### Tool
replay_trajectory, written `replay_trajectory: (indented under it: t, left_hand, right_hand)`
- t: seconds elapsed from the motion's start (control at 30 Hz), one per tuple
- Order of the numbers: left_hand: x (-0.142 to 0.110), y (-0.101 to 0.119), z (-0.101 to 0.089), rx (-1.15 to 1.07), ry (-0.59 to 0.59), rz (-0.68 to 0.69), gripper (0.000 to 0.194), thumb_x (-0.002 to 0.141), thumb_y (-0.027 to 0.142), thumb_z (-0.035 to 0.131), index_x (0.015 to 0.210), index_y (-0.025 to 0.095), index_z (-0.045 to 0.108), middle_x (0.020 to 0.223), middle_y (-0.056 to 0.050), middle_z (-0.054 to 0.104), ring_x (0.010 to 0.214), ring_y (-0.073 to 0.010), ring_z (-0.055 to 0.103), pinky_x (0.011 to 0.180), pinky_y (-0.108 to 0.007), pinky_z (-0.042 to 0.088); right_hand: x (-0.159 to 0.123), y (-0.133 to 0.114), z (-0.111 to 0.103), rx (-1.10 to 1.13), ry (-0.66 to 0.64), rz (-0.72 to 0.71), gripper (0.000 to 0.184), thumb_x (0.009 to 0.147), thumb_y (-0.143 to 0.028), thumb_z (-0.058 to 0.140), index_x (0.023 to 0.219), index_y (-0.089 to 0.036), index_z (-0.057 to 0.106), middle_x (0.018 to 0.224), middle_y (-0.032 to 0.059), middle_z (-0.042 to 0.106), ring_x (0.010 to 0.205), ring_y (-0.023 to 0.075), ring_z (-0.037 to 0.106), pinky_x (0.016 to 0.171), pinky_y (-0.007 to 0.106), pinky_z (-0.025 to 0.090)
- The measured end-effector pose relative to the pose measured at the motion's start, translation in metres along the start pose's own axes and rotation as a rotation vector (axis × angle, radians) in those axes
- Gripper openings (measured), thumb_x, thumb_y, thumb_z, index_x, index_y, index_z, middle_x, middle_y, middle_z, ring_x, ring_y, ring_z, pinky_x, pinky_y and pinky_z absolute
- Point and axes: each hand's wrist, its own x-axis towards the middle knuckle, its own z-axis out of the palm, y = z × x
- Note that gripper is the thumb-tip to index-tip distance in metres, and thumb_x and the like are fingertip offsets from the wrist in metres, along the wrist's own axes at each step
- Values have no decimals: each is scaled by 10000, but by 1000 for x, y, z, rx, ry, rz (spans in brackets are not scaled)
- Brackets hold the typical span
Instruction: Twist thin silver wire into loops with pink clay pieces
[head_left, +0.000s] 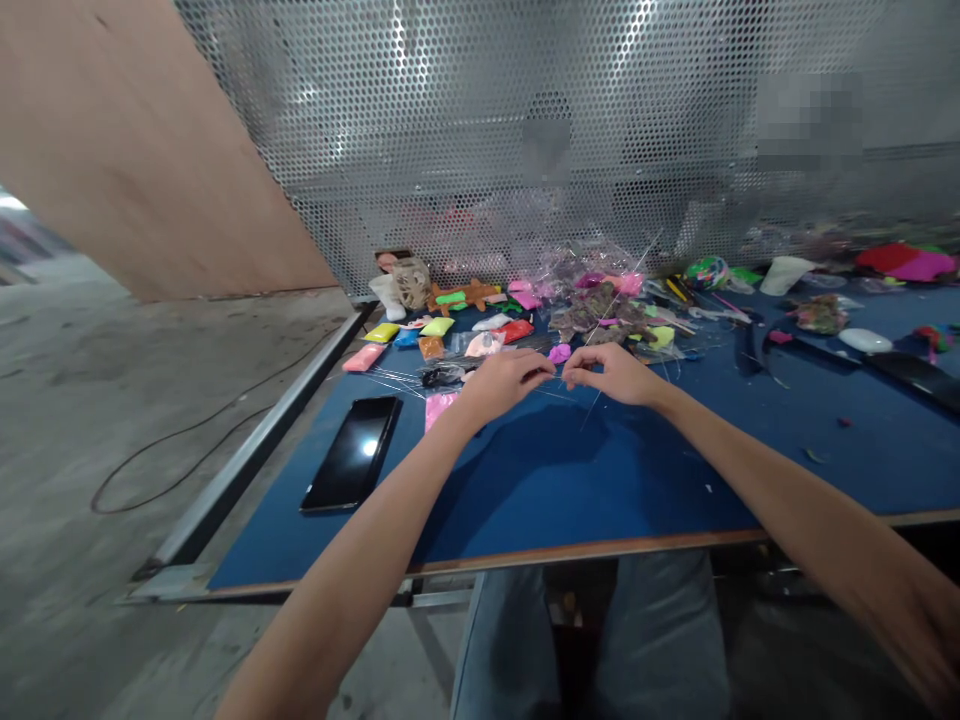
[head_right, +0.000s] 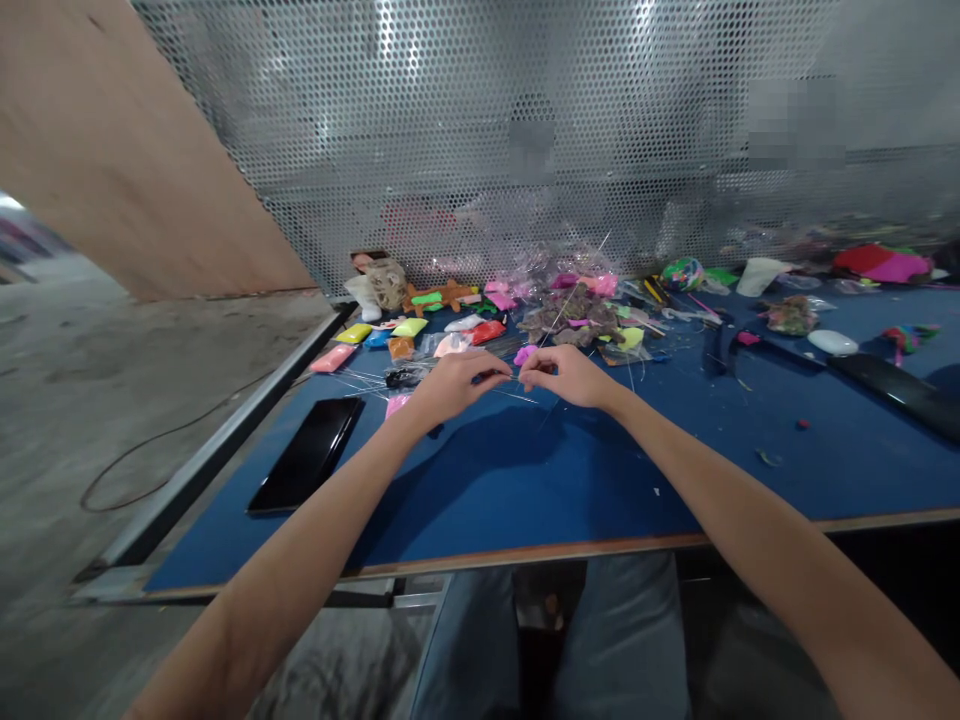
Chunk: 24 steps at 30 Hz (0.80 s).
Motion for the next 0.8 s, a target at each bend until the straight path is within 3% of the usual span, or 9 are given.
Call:
replay_trajectory:
  t: [0.3,0.8]
  left_hand:
    - [-2,-9,5,-38,-41,62,209,1020,244,475,1049,195,676,1033,-45,730,955,-159,659,873,-280,488]
    - [0,-9,7,27,-43,146,223,1007,252,484,1010,194,699,1067,-70,721,980,-180,679,872,-298,520]
  right_hand:
    - [1,2,2,64,-107,48,230,877,-419,662,917,-205,736,859,54,772,820,209,709,818,358,523]
    - [2,0,6,126,-89,49,245,888,-433,655,904,-200,729,857,53,766,829,208,703,839,358,508]
